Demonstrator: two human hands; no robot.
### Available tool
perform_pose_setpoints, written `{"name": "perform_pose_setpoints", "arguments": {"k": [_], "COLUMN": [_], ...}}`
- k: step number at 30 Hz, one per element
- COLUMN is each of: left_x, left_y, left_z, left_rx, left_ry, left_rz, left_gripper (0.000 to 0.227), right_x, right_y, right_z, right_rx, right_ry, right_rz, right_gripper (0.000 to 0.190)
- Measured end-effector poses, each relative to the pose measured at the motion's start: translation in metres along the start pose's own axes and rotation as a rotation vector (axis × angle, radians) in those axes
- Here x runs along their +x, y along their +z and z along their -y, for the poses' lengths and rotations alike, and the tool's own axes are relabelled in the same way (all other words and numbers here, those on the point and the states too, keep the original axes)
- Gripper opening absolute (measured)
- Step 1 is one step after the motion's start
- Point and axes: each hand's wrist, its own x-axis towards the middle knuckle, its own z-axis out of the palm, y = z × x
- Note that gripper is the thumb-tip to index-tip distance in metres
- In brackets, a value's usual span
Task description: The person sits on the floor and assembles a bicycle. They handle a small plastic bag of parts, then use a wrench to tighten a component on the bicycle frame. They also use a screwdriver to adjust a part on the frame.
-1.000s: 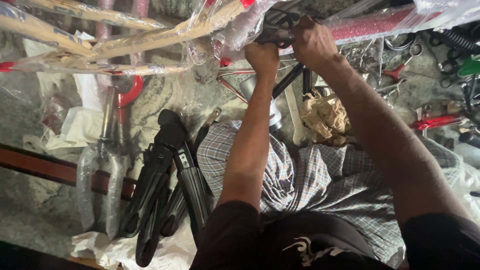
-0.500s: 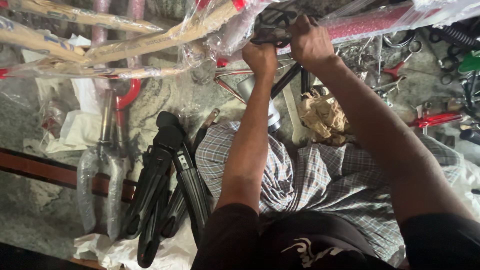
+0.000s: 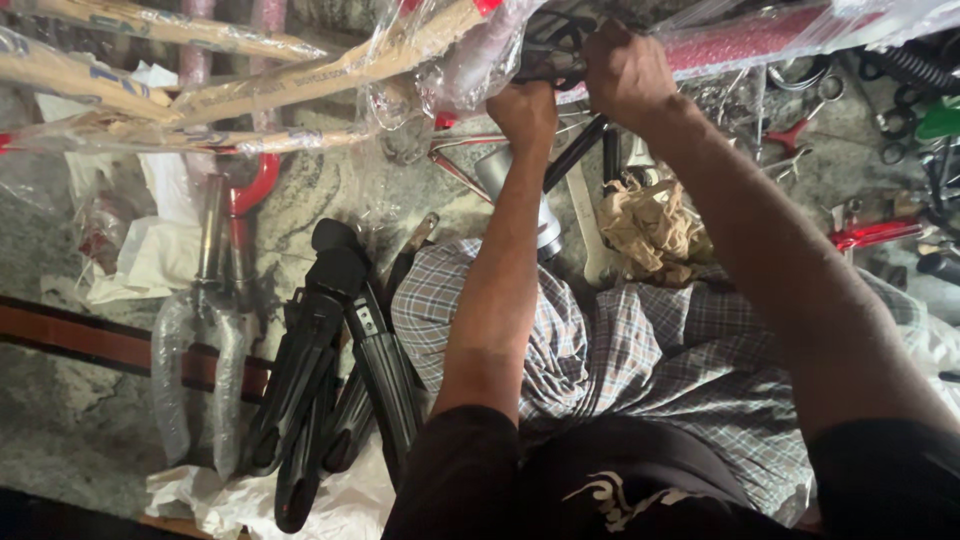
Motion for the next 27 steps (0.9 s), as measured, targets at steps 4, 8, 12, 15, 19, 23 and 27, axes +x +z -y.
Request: {"name": "perform_pose_setpoints", "arguments": {"k": [4,8,12,15,19,23,27], "left_x": [0.004,0.0,0.003,0.002,0.001,0.003,0.0], "left_y": [0.0,-0.001,-0.013,-0.017,-0.01,-0.008,-0.009], "left_z": [0.007,-0.006,-0.028,-0.034,-0.025,-0.007,-0.014], "left_rx": [0.318,-0.033,-0.151,-0.221,-0.203,-0.089,-0.05], "left_ry": [0.211,-0.182,-0.08,-0.185,-0.16,-0.162,-0.111], "left_rz": [0.104,0.019,0.026,0.063,0.065,0.13,0.076], "left_gripper": [0.012,0.016,0.017,0.017,0.017,0.017,0.016], "right_x": [0.004,-0.004,-0.003,-0.005,-0.007,-0.014,-0.017], "right_y": [0.0,0.005,0.017,0.023,0.003,-0.017,-0.02], "right_z": [-0.001,-0.01,-0.017,-0.015,-0.005,0.015,0.015], "right_rx": [-0.015,0.074,-0.048,-0.063,0.033,-0.048,0.03], "right_ry": [0.064,0.076,0.046,0.121,0.185,-0.109,-0.082], "right_rz": [-0.003,0.113,0.045,0.066,0.295,0.012,-0.061], "right_gripper": [0.008,0.012,0.016,0.024,0.02,0.024,0.022]}}
